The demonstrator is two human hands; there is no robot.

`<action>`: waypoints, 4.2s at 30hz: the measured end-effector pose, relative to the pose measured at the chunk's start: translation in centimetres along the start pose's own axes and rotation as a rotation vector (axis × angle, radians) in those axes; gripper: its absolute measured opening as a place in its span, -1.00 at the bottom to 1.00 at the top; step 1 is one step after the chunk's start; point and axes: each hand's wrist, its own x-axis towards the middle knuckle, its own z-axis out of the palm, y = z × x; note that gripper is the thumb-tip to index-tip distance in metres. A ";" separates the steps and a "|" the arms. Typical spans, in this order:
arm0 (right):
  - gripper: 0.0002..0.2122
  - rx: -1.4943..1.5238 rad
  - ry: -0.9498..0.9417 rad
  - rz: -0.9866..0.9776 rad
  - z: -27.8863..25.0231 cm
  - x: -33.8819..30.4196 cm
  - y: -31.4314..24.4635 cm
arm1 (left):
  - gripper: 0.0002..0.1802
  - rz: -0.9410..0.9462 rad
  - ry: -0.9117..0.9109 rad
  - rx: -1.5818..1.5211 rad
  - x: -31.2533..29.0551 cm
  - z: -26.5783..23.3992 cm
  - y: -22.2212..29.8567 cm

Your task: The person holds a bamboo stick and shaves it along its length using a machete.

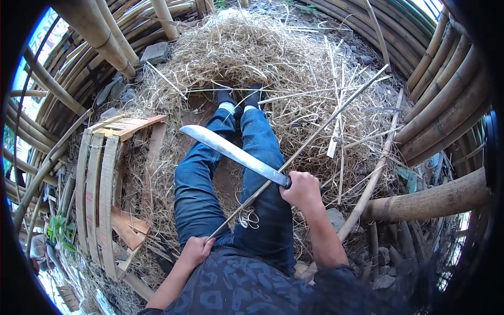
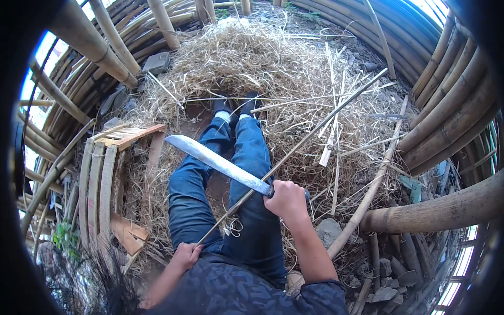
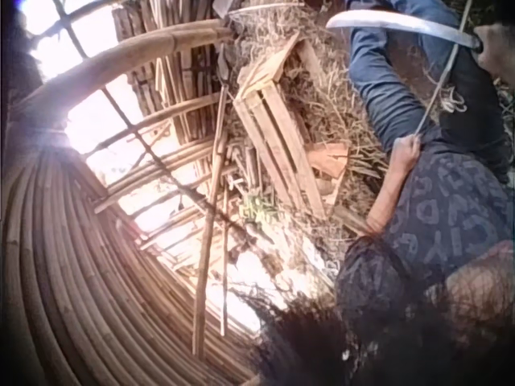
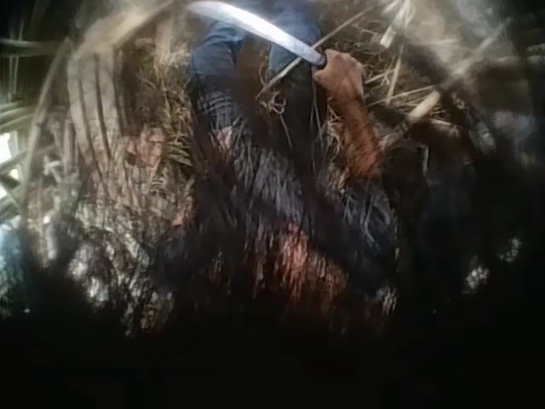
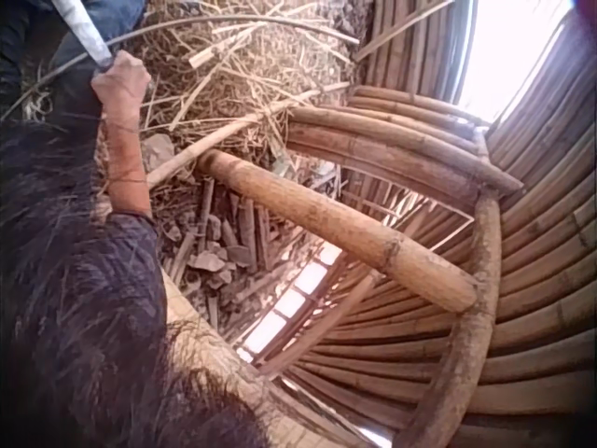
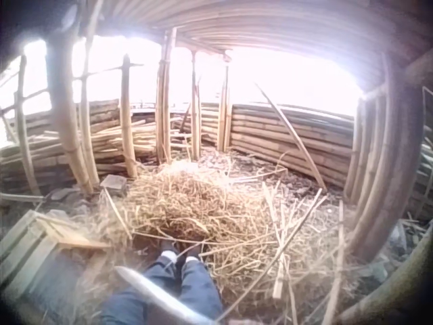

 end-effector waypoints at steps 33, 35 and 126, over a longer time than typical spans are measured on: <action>-0.76 0.200 0.219 0.233 0.9 2.3 5.0 | -0.64 -0.030 -0.050 -0.061 0.1 0.1 -1.0; -0.76 0.260 0.134 0.230 1.1 1.7 3.3 | -0.63 -0.036 -0.090 -0.058 0.6 0.1 -1.4; -0.40 0.261 0.302 -0.212 2.3 -1.6 -0.2 | -0.63 -0.013 -0.032 0.352 -1.1 -6.3 -3.0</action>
